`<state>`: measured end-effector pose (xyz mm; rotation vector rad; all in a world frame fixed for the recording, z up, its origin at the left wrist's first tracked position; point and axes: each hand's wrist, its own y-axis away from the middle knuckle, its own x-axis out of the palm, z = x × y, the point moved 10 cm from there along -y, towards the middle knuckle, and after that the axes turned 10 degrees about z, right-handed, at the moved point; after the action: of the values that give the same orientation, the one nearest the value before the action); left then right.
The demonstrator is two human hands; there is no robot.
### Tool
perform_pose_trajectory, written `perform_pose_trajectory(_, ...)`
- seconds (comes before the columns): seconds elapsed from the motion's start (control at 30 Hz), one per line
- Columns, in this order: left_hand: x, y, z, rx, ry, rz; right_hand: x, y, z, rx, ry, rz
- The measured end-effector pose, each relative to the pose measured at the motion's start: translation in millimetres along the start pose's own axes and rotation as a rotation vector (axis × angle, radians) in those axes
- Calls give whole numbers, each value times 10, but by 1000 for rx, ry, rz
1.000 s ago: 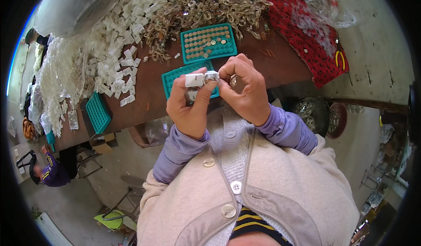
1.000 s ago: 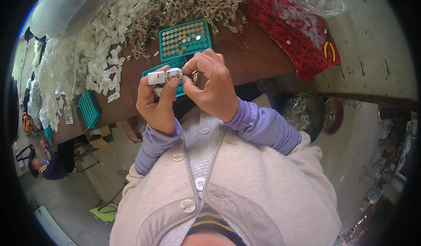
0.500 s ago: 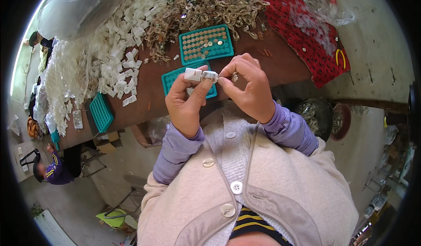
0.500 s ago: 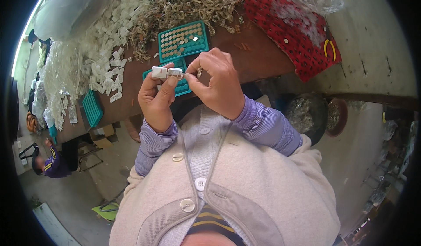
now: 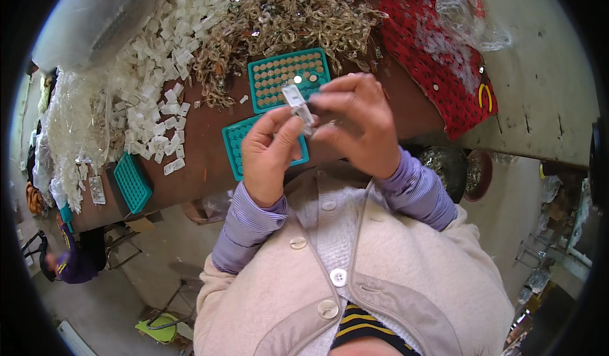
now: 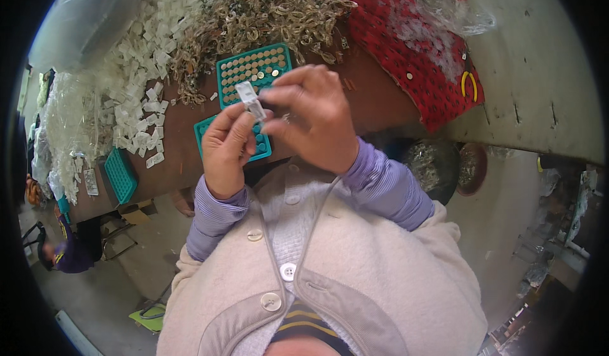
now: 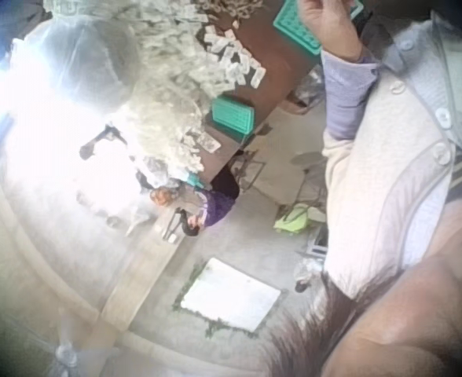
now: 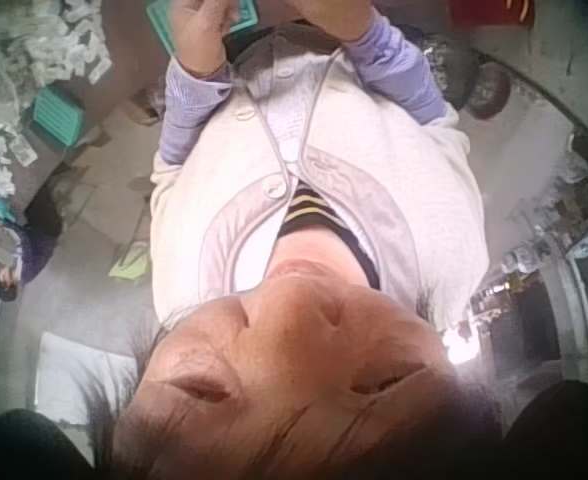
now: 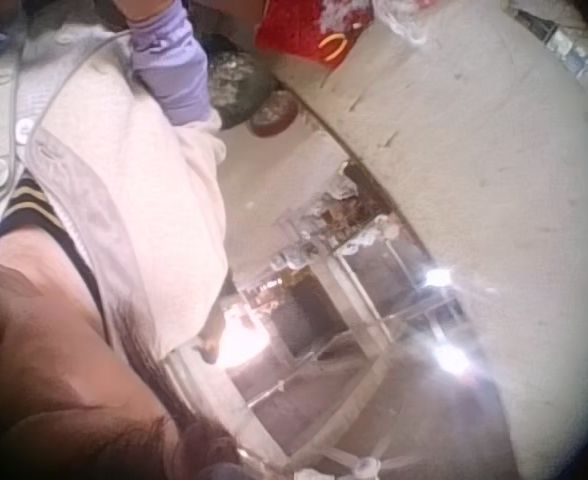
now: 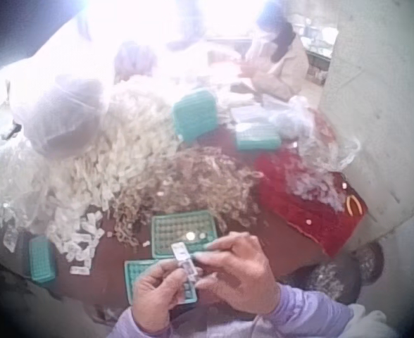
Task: The person repeatedly picks small white plastic housings and metal contacts from a table, inserts the contacts into the housings, and tests each assembly by pressing a button that lights red. Completed units are placed into a teal tray. The person also discards some loose metal pieces into a nearby bowl.
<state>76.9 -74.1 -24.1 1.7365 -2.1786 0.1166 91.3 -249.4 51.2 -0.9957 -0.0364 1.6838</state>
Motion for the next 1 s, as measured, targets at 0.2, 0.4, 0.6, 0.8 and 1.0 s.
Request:
perform_pose_trajectory(0.2, -287, -106, -78, 40, 87, -75, 173, -404, -428, 82, 196, -21)
perform_pose_trajectory(0.4, -347, -91, 11, 20, 128, -90, 435, -412, -271, 12, 519, 42)
perform_pose_trajectory(0.6, -315, -52, 50, 21, 145, -91, 415, -404, -413, 46, 344, 48)
perform_pose_trajectory(0.8, -183, -64, 118, -34, 192, -23, 162, -335, -264, -5, 158, -19)
perform_pose_trajectory(1.0, 44, -81, 92, -24, 71, 41, -49, -142, 188, -188, -5, -113)
